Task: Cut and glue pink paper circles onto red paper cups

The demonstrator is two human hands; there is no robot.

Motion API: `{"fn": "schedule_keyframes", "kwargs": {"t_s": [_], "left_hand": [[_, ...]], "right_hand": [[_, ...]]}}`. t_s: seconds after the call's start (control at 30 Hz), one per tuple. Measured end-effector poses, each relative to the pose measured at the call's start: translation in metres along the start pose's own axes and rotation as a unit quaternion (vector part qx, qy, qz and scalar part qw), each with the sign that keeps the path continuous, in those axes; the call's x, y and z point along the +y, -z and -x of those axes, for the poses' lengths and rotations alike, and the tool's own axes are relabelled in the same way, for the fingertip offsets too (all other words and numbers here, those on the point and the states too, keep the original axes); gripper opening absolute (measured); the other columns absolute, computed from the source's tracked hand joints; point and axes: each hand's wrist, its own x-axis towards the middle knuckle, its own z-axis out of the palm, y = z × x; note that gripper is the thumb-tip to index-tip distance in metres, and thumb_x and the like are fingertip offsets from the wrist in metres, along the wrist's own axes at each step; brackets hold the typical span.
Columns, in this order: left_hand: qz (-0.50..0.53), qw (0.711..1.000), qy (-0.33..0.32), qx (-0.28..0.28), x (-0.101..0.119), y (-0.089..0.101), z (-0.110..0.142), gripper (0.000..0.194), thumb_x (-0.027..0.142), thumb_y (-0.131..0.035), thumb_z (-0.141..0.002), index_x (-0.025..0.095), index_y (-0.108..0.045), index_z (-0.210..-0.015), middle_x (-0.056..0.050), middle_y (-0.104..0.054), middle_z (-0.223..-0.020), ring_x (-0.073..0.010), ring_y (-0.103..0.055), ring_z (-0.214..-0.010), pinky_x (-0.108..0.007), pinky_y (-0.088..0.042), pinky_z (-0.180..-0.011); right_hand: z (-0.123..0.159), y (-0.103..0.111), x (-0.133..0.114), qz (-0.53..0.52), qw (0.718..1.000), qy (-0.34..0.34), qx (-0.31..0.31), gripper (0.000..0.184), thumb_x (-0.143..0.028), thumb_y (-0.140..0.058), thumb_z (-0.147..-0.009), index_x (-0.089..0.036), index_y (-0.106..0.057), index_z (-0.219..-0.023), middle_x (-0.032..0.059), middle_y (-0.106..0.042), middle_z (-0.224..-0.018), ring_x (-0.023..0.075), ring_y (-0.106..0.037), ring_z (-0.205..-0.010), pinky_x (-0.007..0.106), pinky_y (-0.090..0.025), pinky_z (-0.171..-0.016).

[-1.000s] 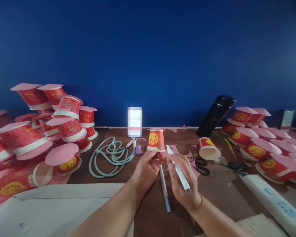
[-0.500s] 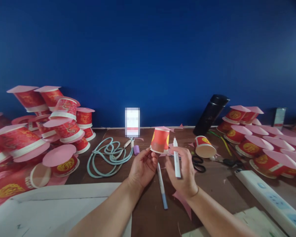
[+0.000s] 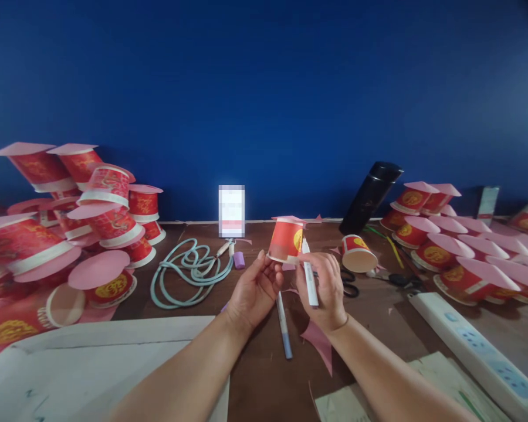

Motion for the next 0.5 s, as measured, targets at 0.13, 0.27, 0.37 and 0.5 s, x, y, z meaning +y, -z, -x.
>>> {"fn": "schedule_keyframes", "kwargs": {"t_s": [0.13,0.27,0.37,0.5], "left_hand": [[-0.02,0.999,0.002,-0.048,-0.006,0.003,0.0,0.022,0.035,-0.066,-0.084,0.015,-0.069,-0.091,-0.003,-0.068,-0.081,-0.0108,-0.062,-0.075,-0.022,-0.051,-0.07],[-0.06,0.994,-0.017,-0.089,-0.009,-0.002,0.0,0.05,0.061,-0.055,-0.082,0.018,-0.068,-0.106,-0.006,-0.067,-0.109,-0.0151,-0.06,-0.096,-0.025,-0.047,-0.082],[-0.07,0.994,-0.032,-0.08,-0.009,-0.006,-0.001,0.054,0.064,-0.057,-0.079,0.018,-0.068,-0.104,-0.006,-0.069,-0.099,-0.014,-0.061,-0.088,-0.024,-0.046,-0.076],[-0.037,0.998,-0.048,-0.011,-0.005,-0.009,-0.002,0.043,0.058,-0.068,-0.074,0.017,-0.068,-0.087,-0.002,-0.066,-0.074,-0.0108,-0.057,-0.064,-0.024,-0.045,-0.063]], "right_hand": [[0.002,0.0,0.003,-0.003,1.0,0.012,-0.01,0.025,-0.01,-0.059,-0.081,-0.022,-0.057,-0.103,0.0049,-0.064,-0.092,0.022,-0.057,-0.087,0.04,-0.044,-0.081],[0.005,-0.002,0.002,-0.012,0.999,0.036,-0.005,0.027,-0.008,-0.058,-0.08,-0.023,-0.058,-0.103,0.0043,-0.065,-0.092,0.0209,-0.057,-0.085,0.038,-0.044,-0.08],[0.006,-0.003,-0.001,-0.01,0.999,0.047,-0.012,0.028,-0.009,-0.058,-0.08,-0.024,-0.059,-0.103,0.0038,-0.065,-0.092,0.0208,-0.058,-0.086,0.038,-0.043,-0.081],[0.008,-0.005,-0.002,-0.006,0.997,0.079,-0.019,0.032,-0.013,-0.059,-0.079,-0.025,-0.061,-0.108,0.004,-0.064,-0.092,0.0211,-0.057,-0.087,0.039,-0.043,-0.081]]}}
